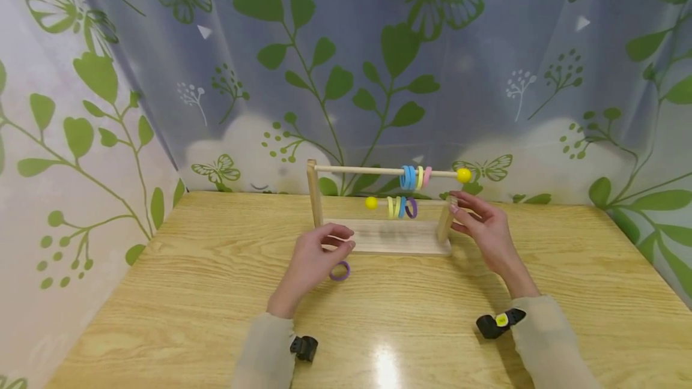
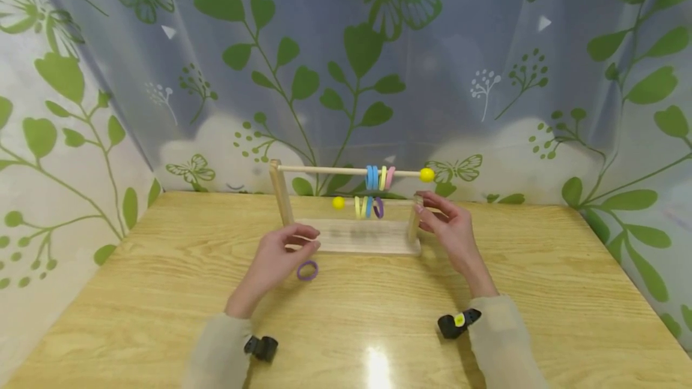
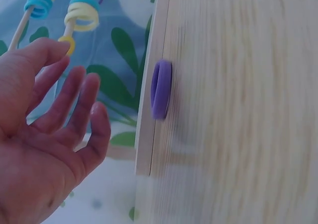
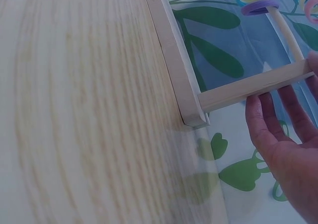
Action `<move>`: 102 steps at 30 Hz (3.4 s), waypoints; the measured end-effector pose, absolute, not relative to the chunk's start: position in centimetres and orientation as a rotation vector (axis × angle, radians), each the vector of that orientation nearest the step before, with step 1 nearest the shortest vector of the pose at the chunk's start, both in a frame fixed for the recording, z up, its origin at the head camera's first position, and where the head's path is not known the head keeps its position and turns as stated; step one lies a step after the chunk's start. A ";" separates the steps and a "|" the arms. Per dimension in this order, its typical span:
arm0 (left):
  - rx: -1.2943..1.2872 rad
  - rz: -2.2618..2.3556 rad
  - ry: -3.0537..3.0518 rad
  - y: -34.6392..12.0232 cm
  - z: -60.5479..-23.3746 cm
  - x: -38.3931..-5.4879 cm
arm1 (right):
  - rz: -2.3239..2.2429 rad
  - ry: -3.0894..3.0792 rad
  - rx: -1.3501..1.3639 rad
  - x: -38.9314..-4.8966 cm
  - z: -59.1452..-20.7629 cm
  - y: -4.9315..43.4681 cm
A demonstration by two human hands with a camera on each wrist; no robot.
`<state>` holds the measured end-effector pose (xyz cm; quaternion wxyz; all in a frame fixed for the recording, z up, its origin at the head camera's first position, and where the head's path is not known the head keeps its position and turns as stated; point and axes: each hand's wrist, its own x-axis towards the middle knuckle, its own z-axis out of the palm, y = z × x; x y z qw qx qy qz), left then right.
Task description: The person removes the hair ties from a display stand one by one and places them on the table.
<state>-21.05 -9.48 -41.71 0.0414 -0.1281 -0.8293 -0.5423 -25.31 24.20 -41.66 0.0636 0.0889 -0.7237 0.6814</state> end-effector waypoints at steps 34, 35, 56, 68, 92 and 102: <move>-0.214 -1.669 -2.226 -2.7 -41.5 -21.8 | 2.059 -2.191 0.269 -25.4 -41.9 24.3; -0.202 -1.672 -2.223 -2.6 -41.5 -21.8 | 2.061 -2.190 0.266 -25.4 -41.9 24.3; -0.053 -1.682 -2.155 0.0 -41.7 -22.5 | 2.075 -2.168 0.261 -25.4 -41.8 24.3; 0.000 -1.723 -2.129 1.0 -41.8 -23.0 | 2.075 -2.170 0.259 -25.6 -41.7 24.2; 0.031 -1.680 -2.145 1.4 -41.8 -23.1 | 2.079 -2.168 0.266 -25.4 -42.0 24.3; 0.089 -1.560 -2.165 1.2 -41.6 -22.9 | 2.058 -2.198 0.240 -25.3 -41.8 24.2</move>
